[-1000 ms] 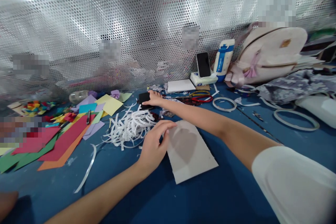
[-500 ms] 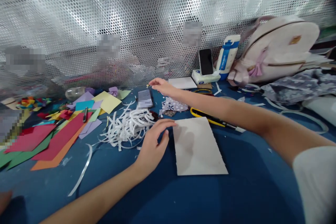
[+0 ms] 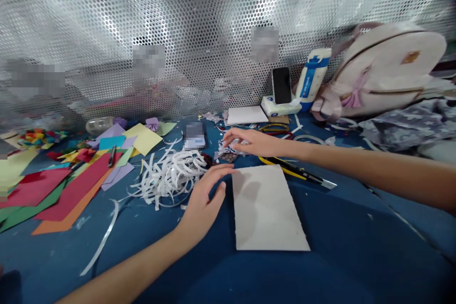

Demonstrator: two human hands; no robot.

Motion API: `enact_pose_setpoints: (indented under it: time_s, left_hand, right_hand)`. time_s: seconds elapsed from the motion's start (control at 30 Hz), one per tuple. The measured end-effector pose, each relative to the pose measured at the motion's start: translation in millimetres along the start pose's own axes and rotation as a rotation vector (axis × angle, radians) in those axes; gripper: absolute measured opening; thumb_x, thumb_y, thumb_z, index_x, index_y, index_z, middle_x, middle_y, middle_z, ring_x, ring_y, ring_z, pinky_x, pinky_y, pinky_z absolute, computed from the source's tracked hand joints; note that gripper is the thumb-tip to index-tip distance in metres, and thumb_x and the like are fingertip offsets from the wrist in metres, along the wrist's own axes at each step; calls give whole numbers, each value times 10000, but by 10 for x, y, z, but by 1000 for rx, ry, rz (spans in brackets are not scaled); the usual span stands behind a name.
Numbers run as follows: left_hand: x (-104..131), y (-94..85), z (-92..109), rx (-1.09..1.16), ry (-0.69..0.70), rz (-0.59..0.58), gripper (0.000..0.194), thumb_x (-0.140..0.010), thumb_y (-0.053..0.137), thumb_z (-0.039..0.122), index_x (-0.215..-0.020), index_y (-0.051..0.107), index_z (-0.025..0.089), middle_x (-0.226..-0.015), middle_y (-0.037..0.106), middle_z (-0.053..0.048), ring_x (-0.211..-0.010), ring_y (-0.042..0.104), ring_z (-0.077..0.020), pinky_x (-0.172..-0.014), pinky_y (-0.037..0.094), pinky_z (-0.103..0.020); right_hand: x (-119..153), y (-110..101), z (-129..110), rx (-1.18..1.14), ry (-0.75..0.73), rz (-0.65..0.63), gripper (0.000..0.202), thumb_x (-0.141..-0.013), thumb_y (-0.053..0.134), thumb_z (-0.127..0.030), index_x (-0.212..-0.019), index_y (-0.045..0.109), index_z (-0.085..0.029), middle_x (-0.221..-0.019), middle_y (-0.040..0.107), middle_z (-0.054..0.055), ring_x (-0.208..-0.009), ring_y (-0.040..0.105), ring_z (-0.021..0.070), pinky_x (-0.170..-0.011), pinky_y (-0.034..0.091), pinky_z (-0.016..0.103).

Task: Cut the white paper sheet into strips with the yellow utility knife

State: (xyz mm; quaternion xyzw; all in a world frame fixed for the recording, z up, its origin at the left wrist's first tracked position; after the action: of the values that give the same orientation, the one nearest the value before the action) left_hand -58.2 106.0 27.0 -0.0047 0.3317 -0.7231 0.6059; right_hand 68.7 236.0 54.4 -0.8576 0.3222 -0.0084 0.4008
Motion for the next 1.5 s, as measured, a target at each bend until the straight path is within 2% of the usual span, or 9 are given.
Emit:
enact_pose_setpoints:
  time_s: [0.23,0.53,0.67,0.9,1.03,1.1,1.2,1.37,1.5]
  left_hand:
    - [13,-2,-15,23,-41,-10,325,-1039,424,212,-1234,673,285,-1373,627,-51,-1324,559,-243,-1145,424,-485]
    - [17,-12,-12,64,-79,-8,319,-1035,427,214,-1223,678,273,-1344,649,-62,-1294,588,-250,-1127,458,-455]
    - [22,-25,-22,78,-88,-4,328,-1033,431,199,-1216,683,300,-1336,651,-33,-1285,592,-229,-1137,444,-443]
    - [20,-29,-54,99,-102,-1,332,-1034,425,198,-1227,675,298,-1336,649,-33,-1287,587,-224,-1128,447,-446]
    - [22,-28,-72,105,-114,0,334,-1034,424,194,-1230,673,300,-1337,649,-35,-1288,586,-229,-1128,446,-454]
    - [22,-28,-73,106,-120,0,326,-1039,428,201,-1230,674,299,-1340,646,-37,-1289,586,-231,-1129,446,-451]
    - [22,-21,-51,104,-127,-1,311,-1052,428,224,-1234,671,289,-1341,644,-47,-1288,585,-233,-1132,447,-442]
    - [12,46,35,93,-124,-72,316,-1061,432,241,-1287,650,279,-1376,626,-52,-1315,562,-228,-1164,413,-412]
    - [-7,75,24,110,-144,-100,319,-1069,428,274,-1317,629,285,-1403,606,-50,-1337,546,-222,-1173,400,-385]
  right_hand:
    - [-316,223,99,56,-96,-35,307,-966,556,-284,-1254,584,-185,-1323,658,121,-1257,605,250,-1072,456,412]
    - [-690,347,201,153,-161,-62,340,-1000,516,-287,-1324,561,-196,-1387,630,109,-1332,540,269,-1196,291,483]
    - [-763,408,249,185,-162,-88,357,-1004,533,-303,-1331,560,-162,-1407,617,136,-1351,533,292,-1196,279,528]
    - [-741,352,181,190,-165,-94,406,-1023,477,-309,-1413,501,-200,-1497,551,119,-1423,458,271,-1223,269,480]
    - [-564,254,113,181,-136,-92,415,-1035,461,-346,-1428,500,-221,-1493,560,105,-1446,451,268,-1261,202,495]
    - [-395,201,81,177,-114,-90,427,-1037,461,-372,-1438,496,-231,-1508,546,105,-1470,428,260,-1244,272,466]
    - [-48,107,42,176,-81,-57,438,-1032,468,-353,-1459,475,-257,-1507,543,103,-1440,466,235,-1212,355,424]
    - [625,-50,119,219,15,30,438,-997,508,-291,-1431,488,-240,-1437,574,149,-1371,524,305,-1145,429,528]
    - [1065,-195,264,268,57,199,317,-1008,509,-319,-1314,545,-248,-1359,607,138,-1332,542,318,-1122,446,540]
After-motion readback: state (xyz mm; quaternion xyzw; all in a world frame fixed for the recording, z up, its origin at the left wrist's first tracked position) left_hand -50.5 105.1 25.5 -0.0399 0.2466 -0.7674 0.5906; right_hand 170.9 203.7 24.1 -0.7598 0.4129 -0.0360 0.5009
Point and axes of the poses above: each hand's wrist, its own x-axis away from the middle knuckle, its own y-axis out of the palm, z = x × y, the point moved 7 cm from there along -x, towards the middle knuckle
